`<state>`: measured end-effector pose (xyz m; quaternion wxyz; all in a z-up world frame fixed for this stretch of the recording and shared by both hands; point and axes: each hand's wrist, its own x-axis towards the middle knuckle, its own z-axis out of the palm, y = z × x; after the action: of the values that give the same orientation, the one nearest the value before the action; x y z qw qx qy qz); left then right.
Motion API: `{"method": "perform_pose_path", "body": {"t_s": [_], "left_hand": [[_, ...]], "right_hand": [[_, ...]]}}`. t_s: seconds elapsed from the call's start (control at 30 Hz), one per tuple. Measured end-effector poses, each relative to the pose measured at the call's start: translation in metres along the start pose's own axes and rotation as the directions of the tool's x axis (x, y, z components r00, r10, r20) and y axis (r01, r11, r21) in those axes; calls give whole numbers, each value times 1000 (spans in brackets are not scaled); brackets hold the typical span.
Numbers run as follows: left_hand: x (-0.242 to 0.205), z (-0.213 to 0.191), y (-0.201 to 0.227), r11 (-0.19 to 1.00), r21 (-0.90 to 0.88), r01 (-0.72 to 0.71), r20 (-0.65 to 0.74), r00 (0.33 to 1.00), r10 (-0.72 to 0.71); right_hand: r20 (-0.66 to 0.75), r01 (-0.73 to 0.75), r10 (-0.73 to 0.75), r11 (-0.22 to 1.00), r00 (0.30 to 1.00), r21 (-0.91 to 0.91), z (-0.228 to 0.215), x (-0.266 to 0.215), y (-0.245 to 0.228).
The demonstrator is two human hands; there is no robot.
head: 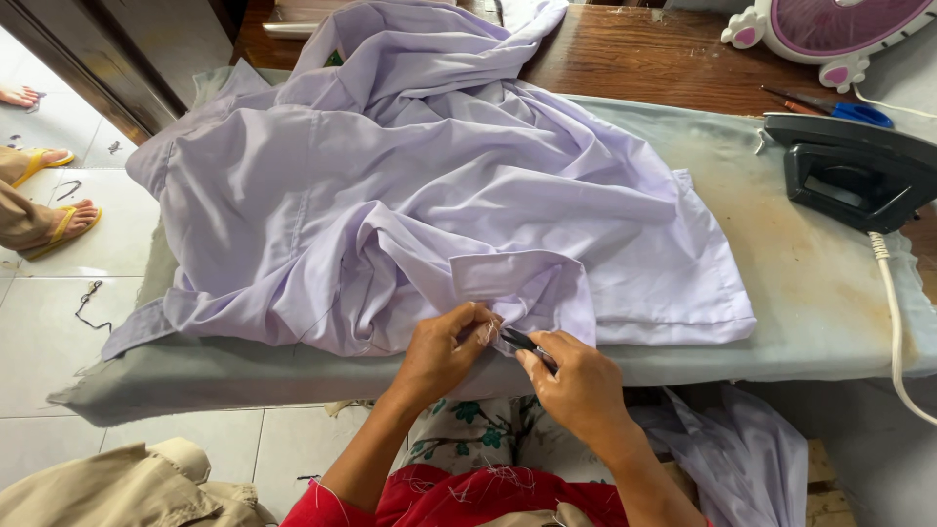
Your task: The person uses a pair of small scissors to cut loose threads from the hem of a light purple garment laid on a table. They repeatedly adjust the fabric to access different areas and trim the excess threads.
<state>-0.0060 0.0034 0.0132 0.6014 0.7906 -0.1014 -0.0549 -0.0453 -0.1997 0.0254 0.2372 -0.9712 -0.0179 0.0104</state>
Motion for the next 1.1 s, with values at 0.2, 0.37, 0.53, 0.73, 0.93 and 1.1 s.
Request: {"method": "perform_pose_path", "body": {"t_s": [0.2, 0.37, 0.53, 0.73, 0.93, 1.1], "left_hand": [[-1, 0, -1, 999, -36, -9, 13, 1000, 10], [1, 1, 3, 996, -19, 89, 1, 996, -89], [3, -1, 7, 994, -27, 109, 1, 994, -109], [3, 0, 2, 995, -60, 80, 12, 997, -79], [-10, -10, 5, 963, -269, -36, -118, 993, 4], [-52, -51, -2, 840, -542, 21, 209, 972, 110]], "right_hand": [[-32, 0, 0, 1000, 999, -10, 7, 3, 1], [65, -60, 61, 998, 996, -20, -1, 4, -7], [69, -43, 43, 999, 997, -4, -3, 4, -10], [80, -82, 80, 996, 994, 23, -4, 7, -15], [101, -172, 148, 939, 984, 298, -11, 11, -8], [278, -285, 149, 783, 949, 554, -25, 17, 2]]}}
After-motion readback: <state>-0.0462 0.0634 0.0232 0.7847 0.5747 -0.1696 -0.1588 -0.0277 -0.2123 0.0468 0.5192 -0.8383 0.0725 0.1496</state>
